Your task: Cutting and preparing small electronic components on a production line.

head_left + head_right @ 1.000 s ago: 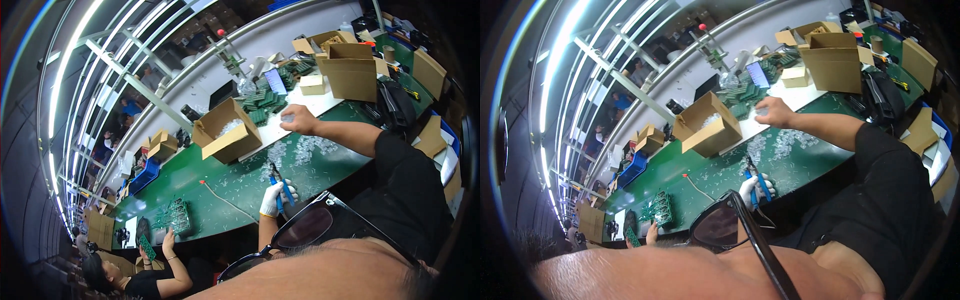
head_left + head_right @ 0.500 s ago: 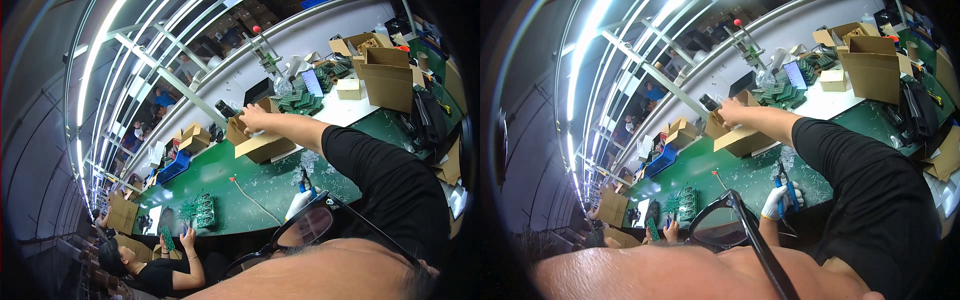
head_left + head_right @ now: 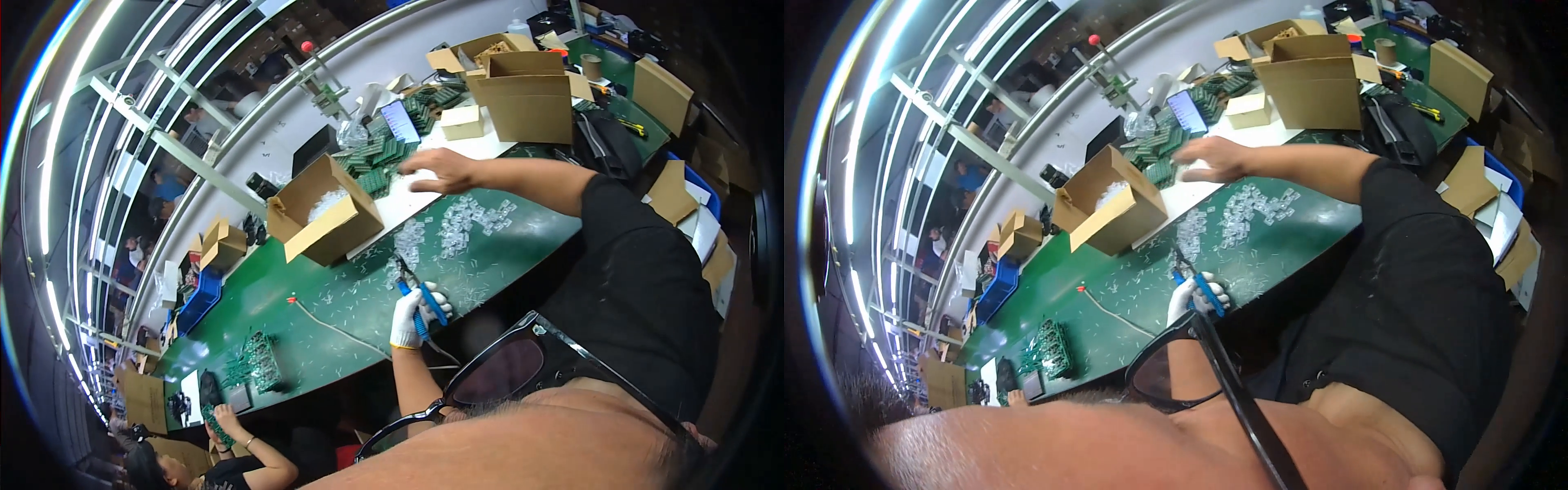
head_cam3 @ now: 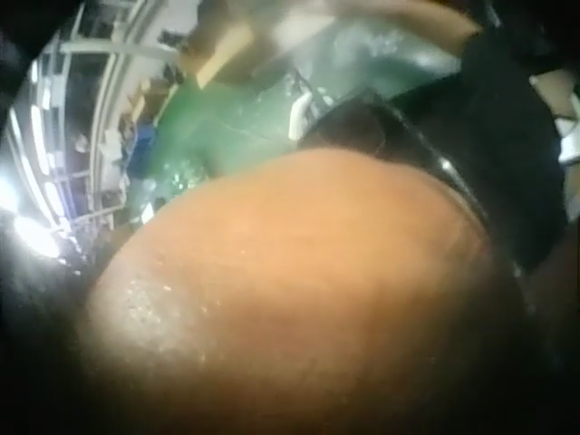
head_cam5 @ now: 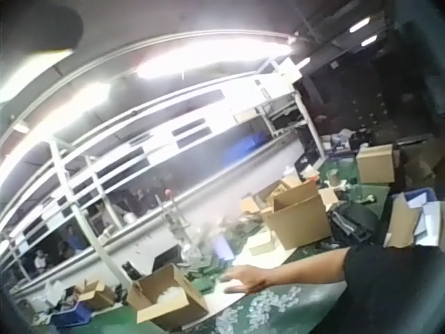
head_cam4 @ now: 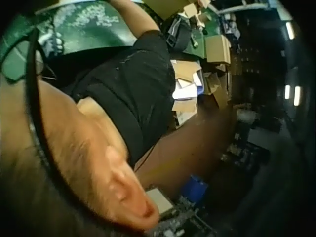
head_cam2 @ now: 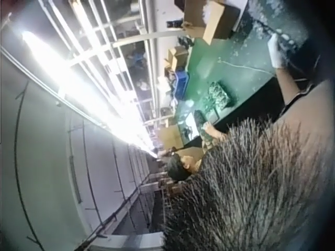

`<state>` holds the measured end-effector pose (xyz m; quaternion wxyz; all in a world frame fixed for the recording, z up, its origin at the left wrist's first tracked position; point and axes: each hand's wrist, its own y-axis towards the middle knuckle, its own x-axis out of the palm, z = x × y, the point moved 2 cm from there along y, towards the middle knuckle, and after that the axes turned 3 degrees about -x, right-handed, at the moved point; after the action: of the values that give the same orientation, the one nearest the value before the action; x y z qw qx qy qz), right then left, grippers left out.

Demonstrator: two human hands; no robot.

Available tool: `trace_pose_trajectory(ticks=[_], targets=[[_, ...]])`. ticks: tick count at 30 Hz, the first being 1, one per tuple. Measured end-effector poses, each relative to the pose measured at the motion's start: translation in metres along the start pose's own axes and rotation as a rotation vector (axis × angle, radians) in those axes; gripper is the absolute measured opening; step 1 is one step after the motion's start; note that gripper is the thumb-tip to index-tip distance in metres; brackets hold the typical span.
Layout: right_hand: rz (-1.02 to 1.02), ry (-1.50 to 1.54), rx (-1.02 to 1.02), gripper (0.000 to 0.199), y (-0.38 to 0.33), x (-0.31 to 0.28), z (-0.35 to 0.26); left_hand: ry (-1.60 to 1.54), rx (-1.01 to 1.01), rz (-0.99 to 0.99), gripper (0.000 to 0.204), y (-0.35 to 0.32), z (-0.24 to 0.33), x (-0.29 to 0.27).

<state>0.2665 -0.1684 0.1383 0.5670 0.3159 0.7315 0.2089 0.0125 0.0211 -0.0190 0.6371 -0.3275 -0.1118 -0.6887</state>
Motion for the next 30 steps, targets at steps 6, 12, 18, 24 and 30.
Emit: trace_pose_trajectory(ticks=[6, 12, 18, 24, 30], targets=[[-0.317, -0.063, 0.188, 0.085, -0.165, 0.005, 0.043, -0.058, -0.004, -0.069, 0.045, 0.005, -0.009, -0.007], [-0.503, -0.188, 0.179, 0.102, -0.15, 0.032, 0.019, -0.055, -0.005, 0.008, 0.045, -0.001, -0.01, 0.0], [-0.512, -0.115, 0.01, 0.078, -0.105, 0.072, 0.016, -0.129, 0.035, -0.042, 0.044, 0.0, -0.012, -0.005], [-0.43, 0.069, -0.006, 0.06, -0.111, 0.087, 0.017, -0.038, 0.052, -0.027, 0.044, -0.003, -0.008, 0.002], [-0.307, -0.162, -0.043, 0.058, -0.093, 0.084, -0.037, -0.006, 0.004, 0.014, 0.046, -0.003, -0.007, -0.007]])
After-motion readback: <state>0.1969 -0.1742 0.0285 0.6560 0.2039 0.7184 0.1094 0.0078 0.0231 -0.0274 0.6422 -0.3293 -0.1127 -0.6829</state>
